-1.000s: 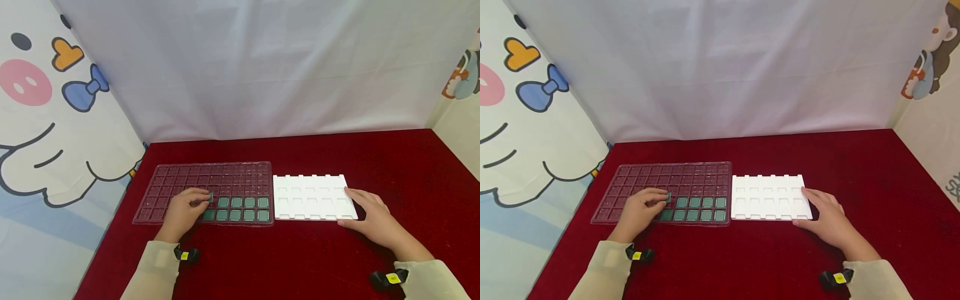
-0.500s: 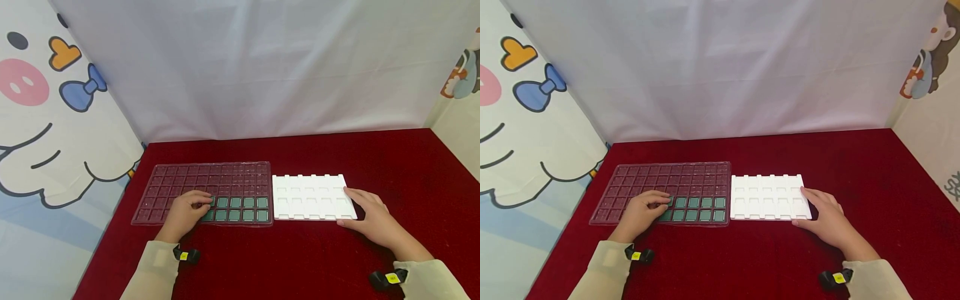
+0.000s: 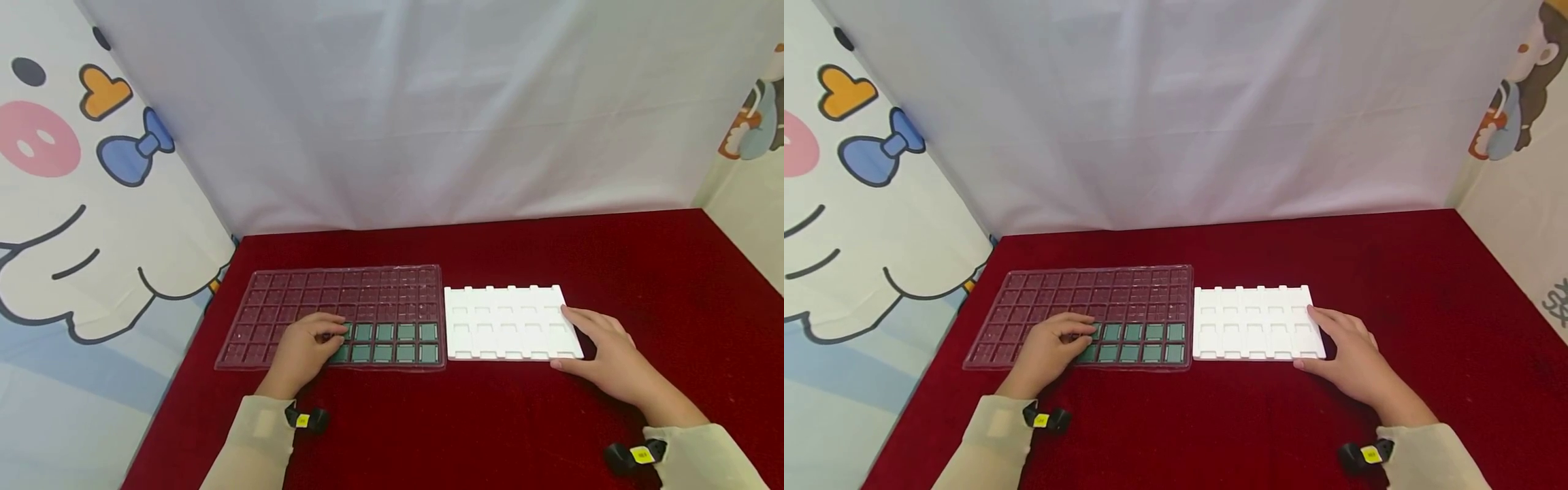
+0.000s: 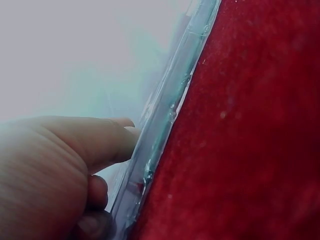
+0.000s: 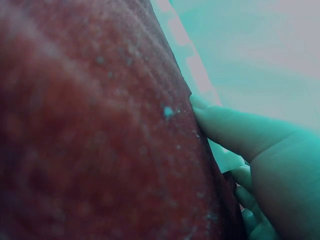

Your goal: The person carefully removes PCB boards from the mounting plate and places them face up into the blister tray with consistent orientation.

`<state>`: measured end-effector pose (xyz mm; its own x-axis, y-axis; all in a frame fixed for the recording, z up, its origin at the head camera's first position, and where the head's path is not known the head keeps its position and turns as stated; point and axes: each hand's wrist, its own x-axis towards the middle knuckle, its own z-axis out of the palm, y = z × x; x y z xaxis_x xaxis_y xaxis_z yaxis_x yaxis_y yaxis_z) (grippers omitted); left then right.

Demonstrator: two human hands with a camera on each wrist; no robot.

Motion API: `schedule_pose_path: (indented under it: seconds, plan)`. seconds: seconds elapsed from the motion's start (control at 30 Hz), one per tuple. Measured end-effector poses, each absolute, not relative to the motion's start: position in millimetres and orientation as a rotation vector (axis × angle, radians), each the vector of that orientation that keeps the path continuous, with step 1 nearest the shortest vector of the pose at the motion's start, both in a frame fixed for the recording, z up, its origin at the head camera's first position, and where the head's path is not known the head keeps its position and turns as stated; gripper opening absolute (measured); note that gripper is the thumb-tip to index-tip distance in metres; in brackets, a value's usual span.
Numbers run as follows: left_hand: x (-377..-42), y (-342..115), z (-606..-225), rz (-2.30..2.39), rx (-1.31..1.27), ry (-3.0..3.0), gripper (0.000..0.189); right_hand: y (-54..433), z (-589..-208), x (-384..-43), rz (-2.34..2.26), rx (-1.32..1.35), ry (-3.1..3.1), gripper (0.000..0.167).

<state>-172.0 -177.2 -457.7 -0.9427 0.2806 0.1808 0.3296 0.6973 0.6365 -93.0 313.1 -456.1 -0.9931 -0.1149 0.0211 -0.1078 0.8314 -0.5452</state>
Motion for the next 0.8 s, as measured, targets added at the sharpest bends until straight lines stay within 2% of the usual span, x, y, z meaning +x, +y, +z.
schedule_pose_path:
  seconds: [0.43,0.8]
  plan:
    - [-170.0,-180.5,-454.9,-1.159,-0.456,-2.843,0.020,309.4,-454.0,-93.1,-0.905,-0.183,2.984,0.101]
    - [-164.1,-170.8,-430.3,-1.174,-0.379,-2.744,0.022,307.5,-455.5,-91.6,-0.900,-0.180,2.983,0.100]
